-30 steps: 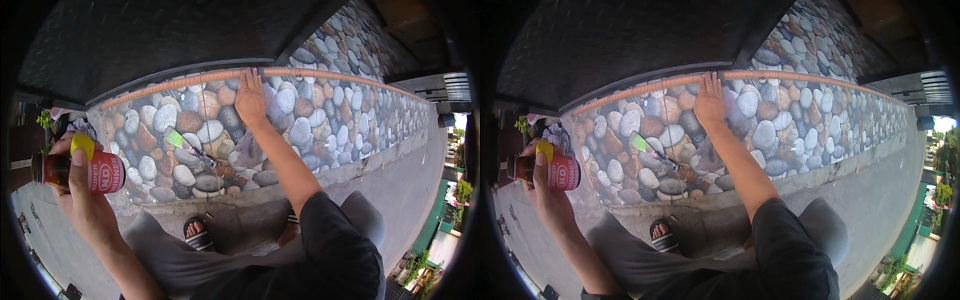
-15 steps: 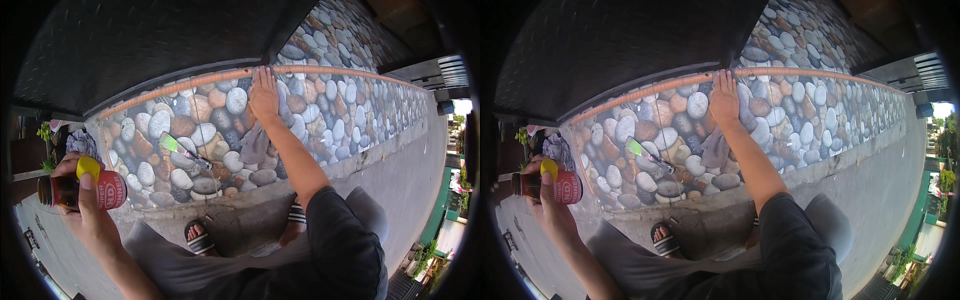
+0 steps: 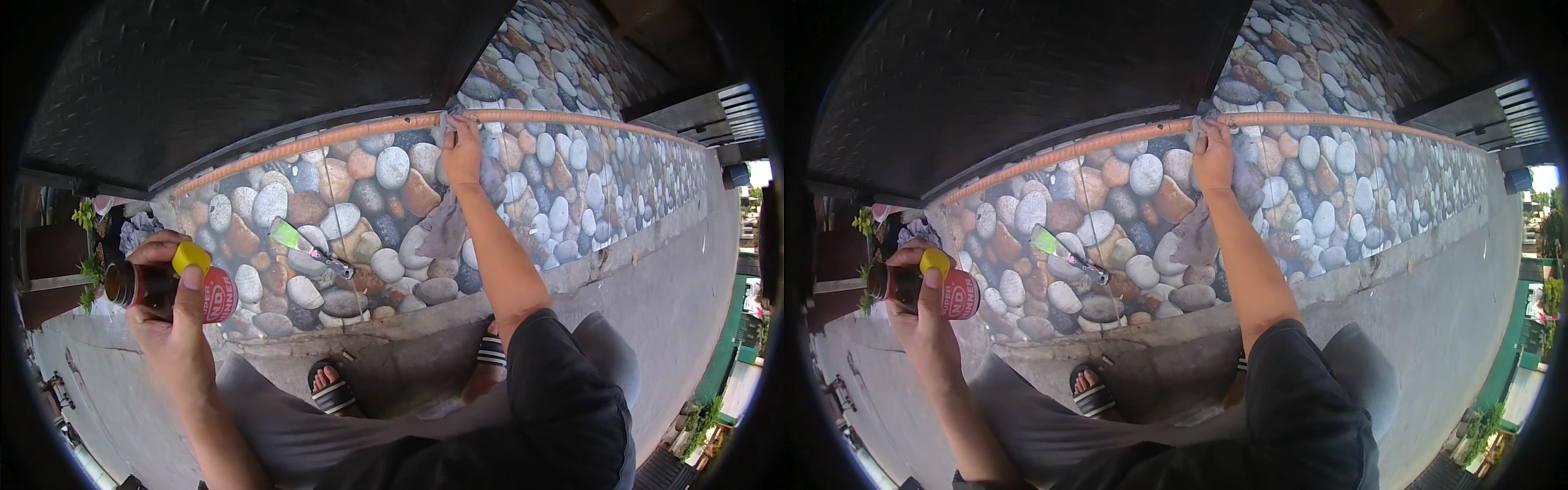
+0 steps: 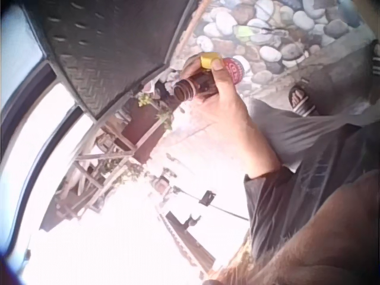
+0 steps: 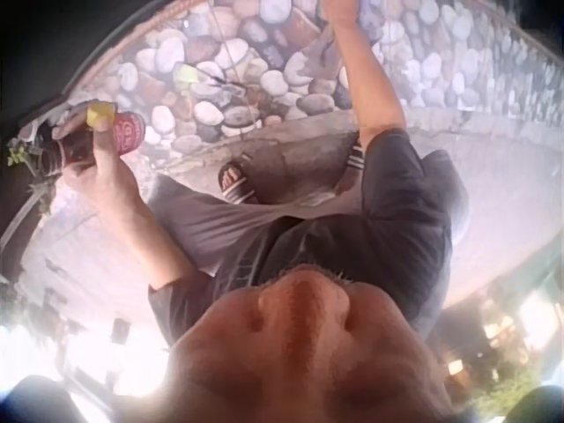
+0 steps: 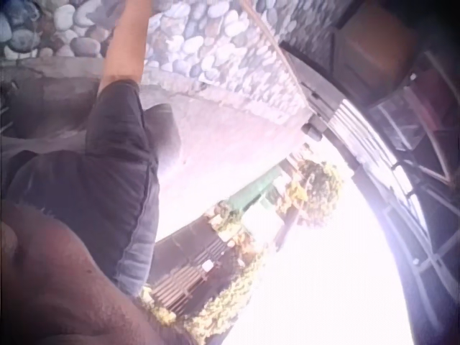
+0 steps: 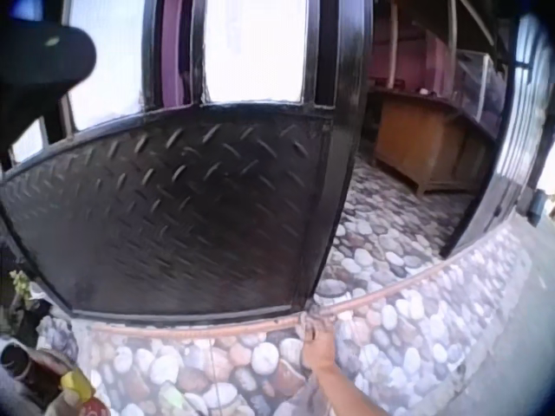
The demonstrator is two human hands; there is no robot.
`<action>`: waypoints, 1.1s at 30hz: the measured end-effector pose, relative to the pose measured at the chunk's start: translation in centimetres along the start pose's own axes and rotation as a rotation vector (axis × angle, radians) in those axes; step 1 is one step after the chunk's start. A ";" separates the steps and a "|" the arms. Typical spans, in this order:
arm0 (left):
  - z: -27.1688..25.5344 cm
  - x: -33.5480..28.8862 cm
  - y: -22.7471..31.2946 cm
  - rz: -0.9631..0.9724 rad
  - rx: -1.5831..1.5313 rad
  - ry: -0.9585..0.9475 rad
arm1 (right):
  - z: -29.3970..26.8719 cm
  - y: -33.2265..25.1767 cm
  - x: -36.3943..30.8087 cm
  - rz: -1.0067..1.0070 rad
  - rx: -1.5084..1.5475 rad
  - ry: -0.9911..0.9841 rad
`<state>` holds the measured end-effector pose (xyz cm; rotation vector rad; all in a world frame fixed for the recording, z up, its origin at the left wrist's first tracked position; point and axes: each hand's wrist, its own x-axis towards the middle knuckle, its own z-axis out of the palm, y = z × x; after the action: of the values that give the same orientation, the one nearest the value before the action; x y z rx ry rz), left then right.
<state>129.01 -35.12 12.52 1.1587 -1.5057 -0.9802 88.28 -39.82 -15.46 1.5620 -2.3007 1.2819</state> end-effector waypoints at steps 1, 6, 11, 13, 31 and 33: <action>0.6 0.0 -0.2 -0.013 0.000 -0.007 | 0.0 -0.3 -0.1 0.170 0.219 0.025; 0.6 0.1 -1.8 -0.058 0.024 -0.138 | -0.1 -2.6 -2.6 0.849 1.276 0.041; 1.3 -0.1 -4.1 -0.168 -0.004 -0.215 | -1.7 -3.5 -2.8 0.921 1.541 -0.213; 1.4 -0.4 -4.1 -0.198 0.023 -0.210 | -2.0 -4.5 -2.6 0.996 1.609 -0.216; 0.7 -0.9 -4.0 -0.125 0.188 -0.244 | -3.4 -13.4 -1.9 0.764 1.159 -0.497; 0.8 -0.6 -4.6 -0.143 0.173 -0.261 | -3.8 -14.2 -1.4 0.748 1.060 -0.515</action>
<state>129.19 -35.51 7.78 1.3151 -1.7614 -1.1509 98.86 -38.10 -5.35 1.2748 -2.8304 2.9512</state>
